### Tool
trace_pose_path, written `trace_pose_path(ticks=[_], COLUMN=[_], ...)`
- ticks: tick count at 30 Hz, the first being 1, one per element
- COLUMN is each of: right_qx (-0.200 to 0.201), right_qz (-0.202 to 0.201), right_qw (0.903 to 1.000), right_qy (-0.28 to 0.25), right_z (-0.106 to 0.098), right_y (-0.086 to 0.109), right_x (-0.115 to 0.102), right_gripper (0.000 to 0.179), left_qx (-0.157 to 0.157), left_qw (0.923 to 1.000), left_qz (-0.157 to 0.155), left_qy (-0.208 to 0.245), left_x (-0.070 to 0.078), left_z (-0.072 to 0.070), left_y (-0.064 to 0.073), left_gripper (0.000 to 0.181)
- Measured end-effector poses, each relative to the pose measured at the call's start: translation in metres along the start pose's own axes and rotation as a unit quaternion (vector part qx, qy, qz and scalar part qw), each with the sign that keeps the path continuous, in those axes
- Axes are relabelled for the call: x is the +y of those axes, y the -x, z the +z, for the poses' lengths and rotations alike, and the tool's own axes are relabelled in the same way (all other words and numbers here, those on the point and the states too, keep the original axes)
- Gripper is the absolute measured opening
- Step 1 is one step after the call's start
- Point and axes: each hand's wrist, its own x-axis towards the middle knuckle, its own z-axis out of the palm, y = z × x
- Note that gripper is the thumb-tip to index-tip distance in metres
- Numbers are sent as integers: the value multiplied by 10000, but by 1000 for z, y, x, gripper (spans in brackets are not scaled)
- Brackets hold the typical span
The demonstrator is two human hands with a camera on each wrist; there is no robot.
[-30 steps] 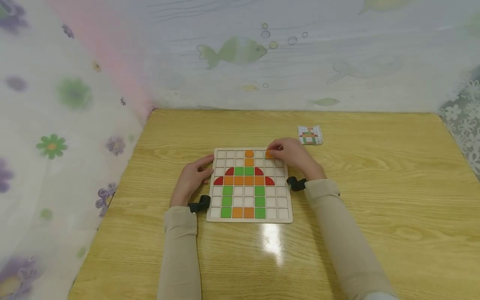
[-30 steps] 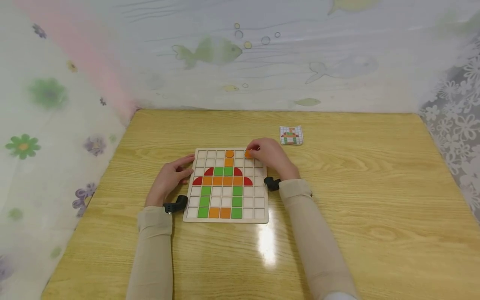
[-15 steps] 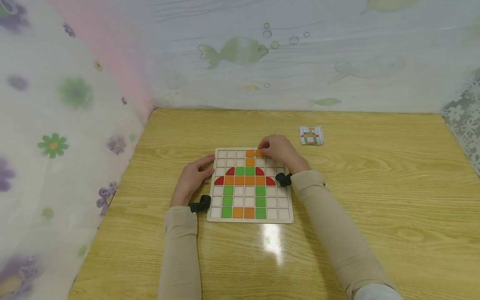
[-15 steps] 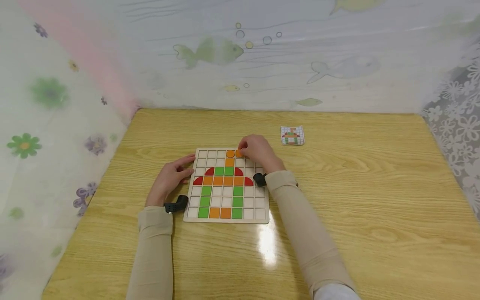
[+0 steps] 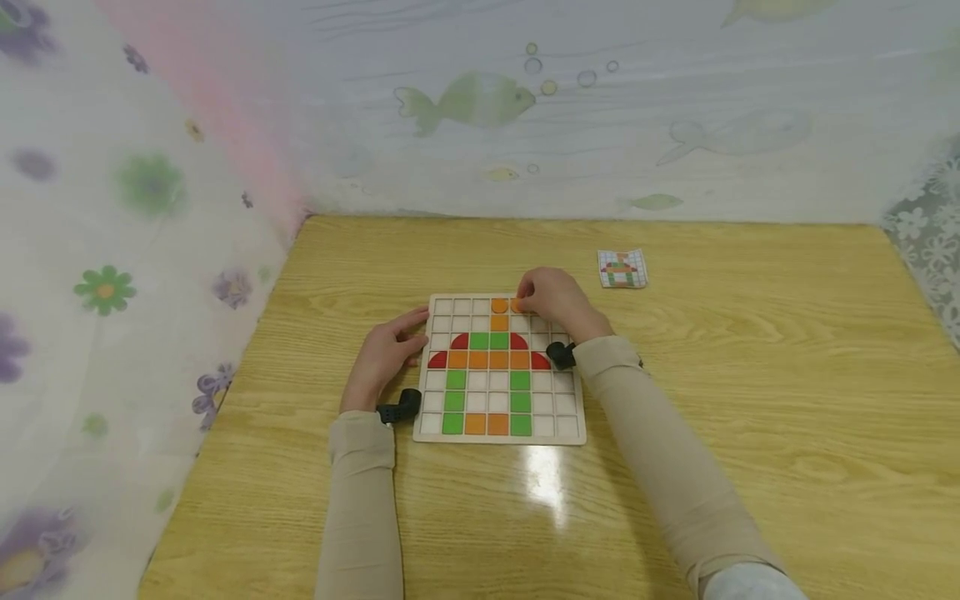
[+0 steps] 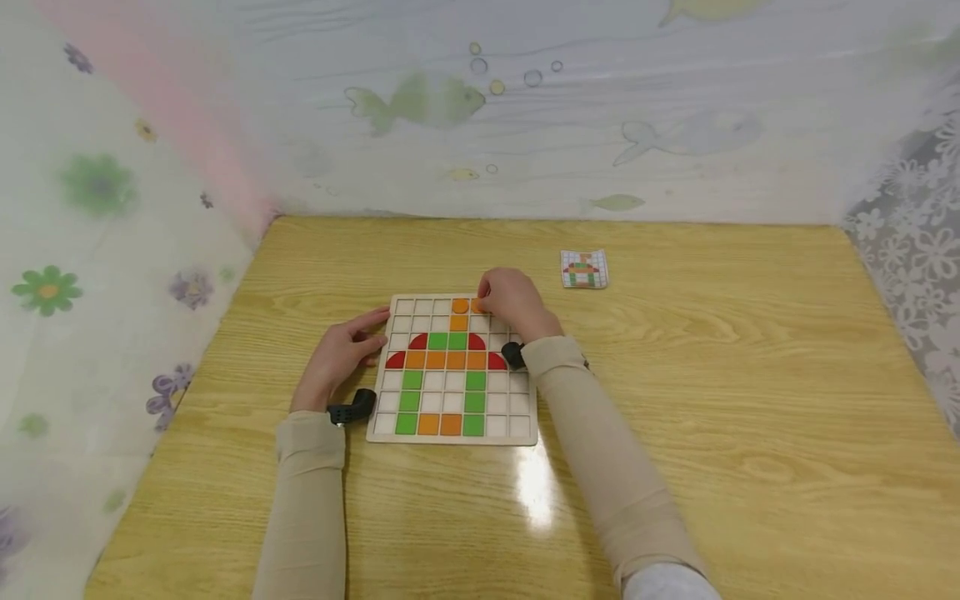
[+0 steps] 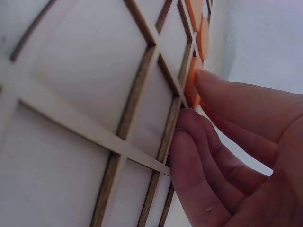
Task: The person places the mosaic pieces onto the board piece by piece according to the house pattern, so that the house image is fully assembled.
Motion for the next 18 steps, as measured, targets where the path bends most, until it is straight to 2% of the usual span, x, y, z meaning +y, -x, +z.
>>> trace_pose_path(ticks=[7,10,14,18], right_qx=[176,323,490,603], right_qz=[100,-39,-319,-336], right_qw=[9997,9992,9982,9972], right_qy=[-101,-245,-146,289], right_z=[0,-1,-9,-22], right_y=[3,11,34,66], right_x=[5,8,7,13], right_gripper=[16,18,21,27], left_qx=[-70,-10,249,448], left_qw=[10000,10000,9996,9984], left_qz=[26,-30,-110,-118], left_qy=[17,-15,-94,-316], left_x=[1,1,2,5], left_z=[4,4,1,-12], left_y=[-5,-5,0,9], left_gripper=[41,41,37,34])
